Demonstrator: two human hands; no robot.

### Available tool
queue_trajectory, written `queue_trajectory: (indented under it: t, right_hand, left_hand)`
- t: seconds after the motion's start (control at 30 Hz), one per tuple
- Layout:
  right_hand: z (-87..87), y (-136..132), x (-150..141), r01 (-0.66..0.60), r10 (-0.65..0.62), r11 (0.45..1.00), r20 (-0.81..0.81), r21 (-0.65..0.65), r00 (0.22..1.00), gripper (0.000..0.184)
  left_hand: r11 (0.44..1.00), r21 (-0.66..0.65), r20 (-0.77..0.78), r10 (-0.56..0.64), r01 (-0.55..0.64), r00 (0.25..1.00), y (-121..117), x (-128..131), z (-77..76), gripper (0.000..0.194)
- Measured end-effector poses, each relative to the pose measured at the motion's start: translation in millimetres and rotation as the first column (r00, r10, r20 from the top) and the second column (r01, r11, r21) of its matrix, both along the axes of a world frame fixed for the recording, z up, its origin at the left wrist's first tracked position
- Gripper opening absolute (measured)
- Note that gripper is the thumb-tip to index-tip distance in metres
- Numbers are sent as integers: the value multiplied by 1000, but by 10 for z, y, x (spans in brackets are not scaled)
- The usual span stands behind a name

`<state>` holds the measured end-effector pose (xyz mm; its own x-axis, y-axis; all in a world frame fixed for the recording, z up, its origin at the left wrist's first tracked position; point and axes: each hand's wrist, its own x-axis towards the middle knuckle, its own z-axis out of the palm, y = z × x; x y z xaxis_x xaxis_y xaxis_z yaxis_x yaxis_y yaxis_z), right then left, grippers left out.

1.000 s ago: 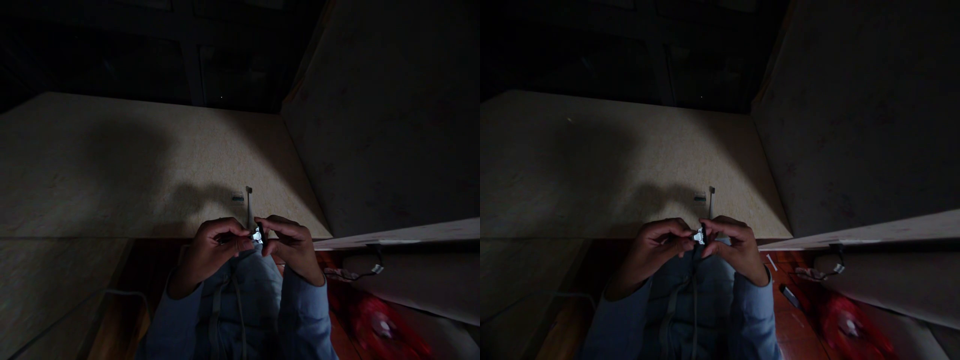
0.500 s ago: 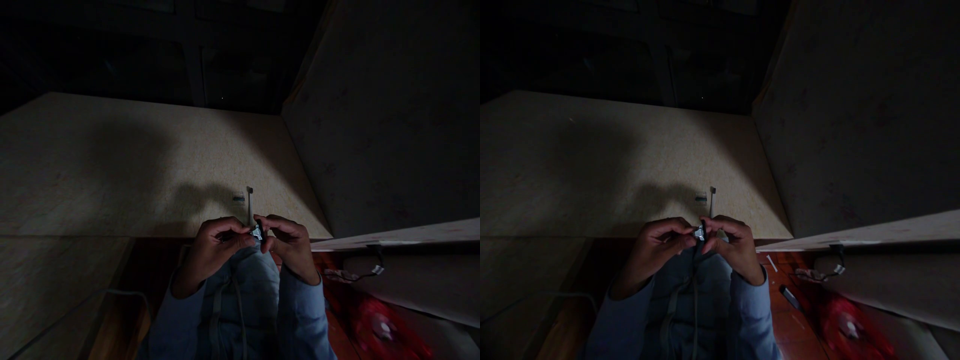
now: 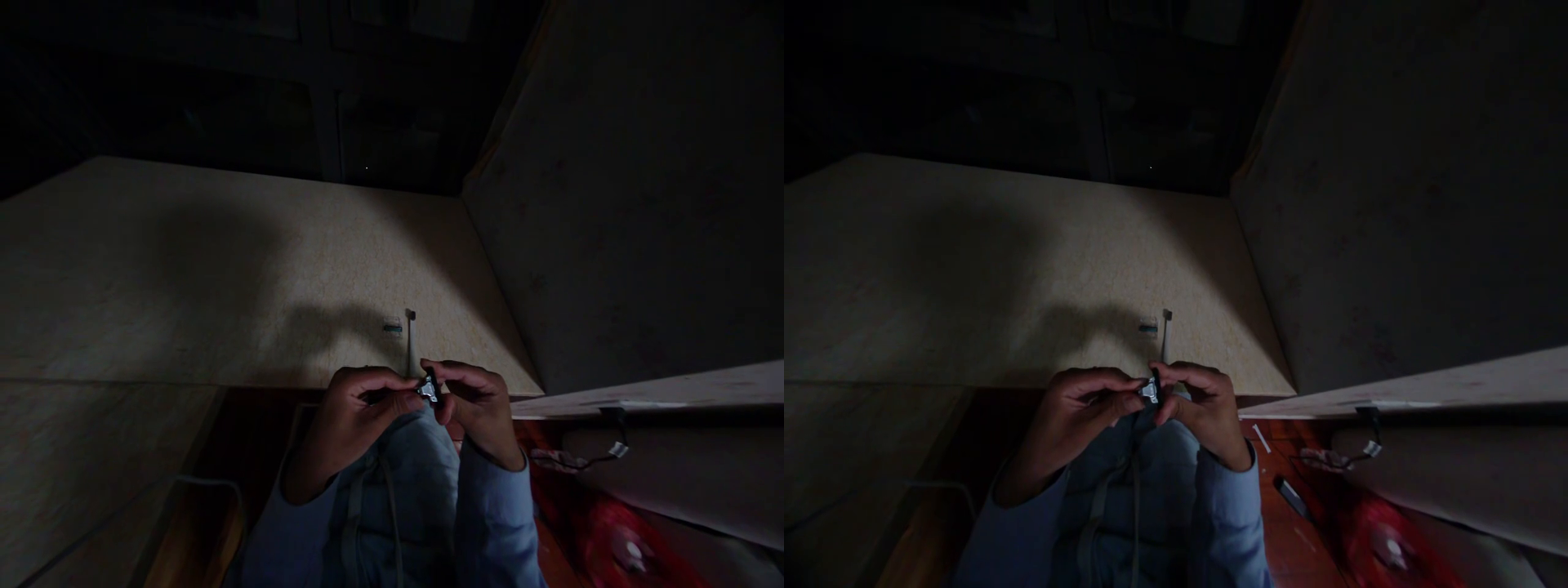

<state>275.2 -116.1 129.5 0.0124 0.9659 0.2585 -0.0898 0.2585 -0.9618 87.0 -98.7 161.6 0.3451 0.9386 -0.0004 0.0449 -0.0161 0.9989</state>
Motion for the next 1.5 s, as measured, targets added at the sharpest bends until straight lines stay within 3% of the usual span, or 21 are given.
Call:
queue_trajectory:
  t: [0.47, 0.7, 1.13, 1.5]
  right_hand:
    - [-28, 14, 54, 20, -20, 1000, 60, -1, 998, 37]
    - [-20, 16, 57, 48, -42, 997, 90, -64, 995, 41]
    - [-44, 39, -51, 90, -87, 995, 59, -44, 994, 29]
    - [-42, 23, 7, 83, -81, 995, 29, -54, 996, 29]
  left_hand:
    - [995, 67, -35, 71, -68, 997, -13, 98, -109, 17]
    - [999, 43, -72, -10, 13, 997, 14, 66, -64, 19]
    - [998, -48, 41, 41, -39, 998, 87, 42, -149, 22]
    - [995, -36, 13, -92, 92, 996, 109, 1, -229, 35]
